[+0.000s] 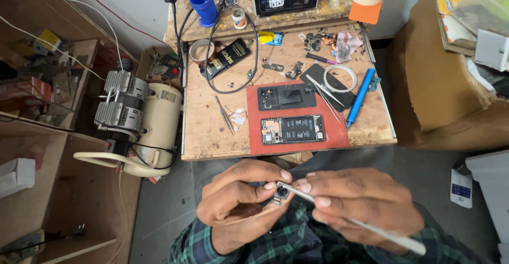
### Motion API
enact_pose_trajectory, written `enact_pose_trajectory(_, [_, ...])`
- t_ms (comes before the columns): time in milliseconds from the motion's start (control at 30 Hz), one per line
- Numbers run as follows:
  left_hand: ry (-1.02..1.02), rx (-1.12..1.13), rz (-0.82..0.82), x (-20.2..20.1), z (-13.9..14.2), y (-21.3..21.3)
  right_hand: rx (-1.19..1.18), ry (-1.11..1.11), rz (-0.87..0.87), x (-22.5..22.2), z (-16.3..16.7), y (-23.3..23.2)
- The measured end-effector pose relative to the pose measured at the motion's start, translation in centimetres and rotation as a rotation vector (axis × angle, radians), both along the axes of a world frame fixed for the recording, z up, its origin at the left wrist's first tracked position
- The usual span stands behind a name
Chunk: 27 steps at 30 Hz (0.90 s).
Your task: The person holds a smartphone to record the workspace, then sets it down. They use tweezers to remove a small camera module from a disassembled phone chassis and then repeatedly clean the module's lens and housing.
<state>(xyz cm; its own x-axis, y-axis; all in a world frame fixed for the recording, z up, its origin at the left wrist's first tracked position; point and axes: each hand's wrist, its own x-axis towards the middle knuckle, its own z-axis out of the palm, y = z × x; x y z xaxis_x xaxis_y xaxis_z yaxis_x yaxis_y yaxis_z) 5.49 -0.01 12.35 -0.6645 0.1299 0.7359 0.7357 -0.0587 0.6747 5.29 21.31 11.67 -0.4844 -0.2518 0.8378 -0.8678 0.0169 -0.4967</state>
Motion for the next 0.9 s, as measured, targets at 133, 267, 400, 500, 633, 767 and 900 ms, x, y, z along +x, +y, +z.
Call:
enact_pose_trajectory(133, [-0.04, -0.013, -0.023, 0.2, 0.3, -0.4, 0.101, 0.099, 0.051, -0.3, 0.7, 0.2])
enact_pose_trajectory(267, [-0.034, -0.025, -0.024, 0.0, 0.4, -0.5, 0.205, 0.167, -0.015, 0.1, 1.5, 0.4])
enact_pose_trajectory(400, [-0.025, -0.047, -0.019, -0.1, 0.5, -0.7, 0.332, 0.187, -0.074, 0.7, 2.1, 0.9])
enact_pose_trajectory(500, [-0.033, -0.065, -0.018, -0.1, 0.6, -0.8, 0.233, 0.182, -0.007, -0.1, 1.4, 0.7])
enact_pose_trajectory(633, [-0.013, -0.027, 0.017, -0.2, 0.5, 0.1, -0.005, 0.092, 0.032, -0.8, -0.5, 0.0])
enact_pose_trajectory(767, [0.071, -0.079, 0.045, -0.2, 0.8, 0.1, -0.037, -0.097, -0.147, 0.4, -1.4, 0.5])
enact_pose_trajectory(900, [0.24, -0.212, 0.151, -0.5, 1.1, 0.0, 0.02, -0.203, -0.149, 1.0, -1.0, 1.6])
